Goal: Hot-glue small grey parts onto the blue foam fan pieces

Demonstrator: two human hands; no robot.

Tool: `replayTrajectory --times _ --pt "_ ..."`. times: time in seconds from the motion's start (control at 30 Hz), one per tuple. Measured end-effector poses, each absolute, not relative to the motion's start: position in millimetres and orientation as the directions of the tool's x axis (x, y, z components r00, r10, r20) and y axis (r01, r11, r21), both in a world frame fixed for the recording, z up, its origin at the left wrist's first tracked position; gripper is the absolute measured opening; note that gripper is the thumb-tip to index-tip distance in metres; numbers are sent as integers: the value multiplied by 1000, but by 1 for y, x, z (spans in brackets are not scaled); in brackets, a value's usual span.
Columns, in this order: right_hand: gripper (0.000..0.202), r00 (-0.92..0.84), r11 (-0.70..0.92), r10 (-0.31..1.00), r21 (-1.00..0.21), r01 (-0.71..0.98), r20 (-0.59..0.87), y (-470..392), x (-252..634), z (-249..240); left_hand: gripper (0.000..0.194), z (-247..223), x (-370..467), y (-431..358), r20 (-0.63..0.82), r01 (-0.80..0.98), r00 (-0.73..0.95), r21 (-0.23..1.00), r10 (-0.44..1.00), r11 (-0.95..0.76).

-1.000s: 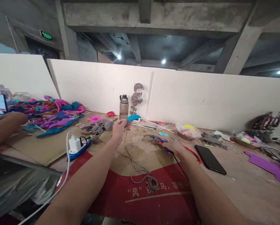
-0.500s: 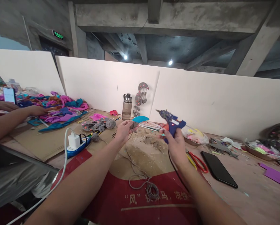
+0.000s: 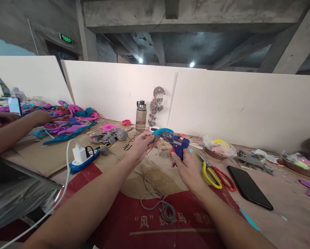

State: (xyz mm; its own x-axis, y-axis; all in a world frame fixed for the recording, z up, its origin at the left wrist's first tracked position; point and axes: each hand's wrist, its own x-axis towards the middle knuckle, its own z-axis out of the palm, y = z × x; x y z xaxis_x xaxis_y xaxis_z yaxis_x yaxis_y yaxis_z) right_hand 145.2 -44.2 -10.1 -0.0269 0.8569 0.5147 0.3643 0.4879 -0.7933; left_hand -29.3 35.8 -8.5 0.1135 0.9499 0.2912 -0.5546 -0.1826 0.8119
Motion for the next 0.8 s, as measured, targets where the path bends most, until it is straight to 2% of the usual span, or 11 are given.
replayTrajectory --times 0.4,0.8 --pt "25 -19 446 864 -747 494 503 -46 145 -11 28 -4 -25 29 312 -552 104 808 944 -206" --pt "22 -31 483 838 -715 505 545 -47 145 -10 24 -6 -24 30 332 -524 91 818 939 -238"
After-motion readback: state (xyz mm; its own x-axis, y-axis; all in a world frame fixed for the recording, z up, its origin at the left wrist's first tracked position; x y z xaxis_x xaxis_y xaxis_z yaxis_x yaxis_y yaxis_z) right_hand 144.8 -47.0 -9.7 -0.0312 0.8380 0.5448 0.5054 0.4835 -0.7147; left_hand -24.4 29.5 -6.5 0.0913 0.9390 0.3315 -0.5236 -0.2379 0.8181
